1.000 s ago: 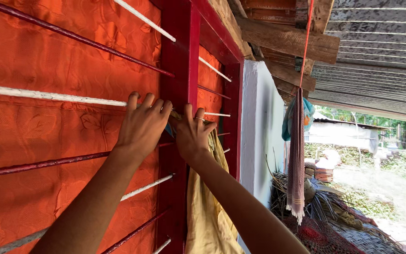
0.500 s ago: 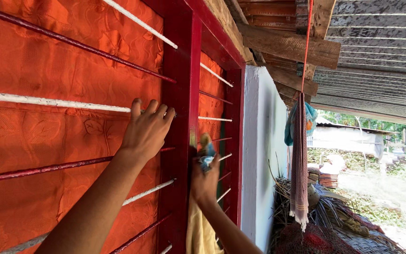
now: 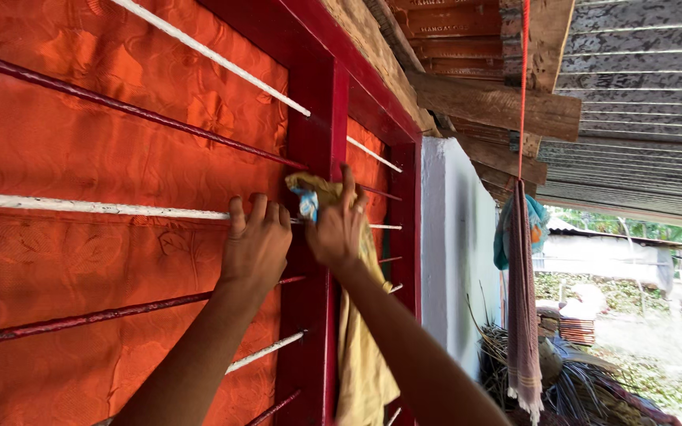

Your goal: The person cleans a window grill by hand using a yellow cloth, dipping the cloth into a small metal bowl containing a liquid and wiping the horizontal and vertical bars of the grill.

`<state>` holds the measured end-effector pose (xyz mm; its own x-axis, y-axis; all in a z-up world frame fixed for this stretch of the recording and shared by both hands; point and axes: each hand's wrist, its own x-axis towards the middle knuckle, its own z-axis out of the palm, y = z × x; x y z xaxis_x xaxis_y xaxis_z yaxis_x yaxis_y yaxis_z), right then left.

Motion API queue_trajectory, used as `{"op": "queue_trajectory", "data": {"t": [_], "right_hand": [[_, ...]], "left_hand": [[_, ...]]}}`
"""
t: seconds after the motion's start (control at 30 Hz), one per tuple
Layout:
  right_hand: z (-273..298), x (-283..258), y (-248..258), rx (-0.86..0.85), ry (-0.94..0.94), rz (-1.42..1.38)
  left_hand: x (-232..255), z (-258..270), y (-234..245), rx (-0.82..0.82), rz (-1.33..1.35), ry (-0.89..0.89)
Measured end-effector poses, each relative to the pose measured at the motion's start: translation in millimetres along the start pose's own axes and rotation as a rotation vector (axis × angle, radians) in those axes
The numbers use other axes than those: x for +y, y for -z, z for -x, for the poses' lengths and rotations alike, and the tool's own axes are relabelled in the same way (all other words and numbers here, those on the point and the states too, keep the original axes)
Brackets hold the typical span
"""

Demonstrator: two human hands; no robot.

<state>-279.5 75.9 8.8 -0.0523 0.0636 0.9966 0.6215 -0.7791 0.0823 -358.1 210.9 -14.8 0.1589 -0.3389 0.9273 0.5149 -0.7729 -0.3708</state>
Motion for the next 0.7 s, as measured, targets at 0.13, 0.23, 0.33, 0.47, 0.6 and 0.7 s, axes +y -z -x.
{"op": "queue_trajectory", "data": {"t": [0.13,0.23,0.33,0.47,0.6,0.7], "right_hand": [[-29.2,-10.7,10.8,-0.247,-0.089,0.179],[-15.2,-11.8,23.8,-0.311,-0.068,0.192],[9.8,-12.9,34.0,-0.402,-0.057,0.221],[-3.1,-8.6,28.8,-0.311,-0.014,0.217],[-42.5,-3.1,11.0,-0.156,0.086,0.323],[-42.7,-3.5,14.9,-0.116,0.161,0.325]], "left_hand": [[-0.8,0.2,2.0,-0.051,0.045,0.008],[-1.6,-0.4,4.6,-0.062,0.1,0.025],[-4.1,1.2,8.2,-0.072,0.167,0.032],[-6.4,-3.4,12.5,-0.027,0.177,0.037],[-4.9,0.0,12.1,-0.073,0.207,0.027],[-1.5,-1.1,4.6,-0.034,0.234,0.055]]}}
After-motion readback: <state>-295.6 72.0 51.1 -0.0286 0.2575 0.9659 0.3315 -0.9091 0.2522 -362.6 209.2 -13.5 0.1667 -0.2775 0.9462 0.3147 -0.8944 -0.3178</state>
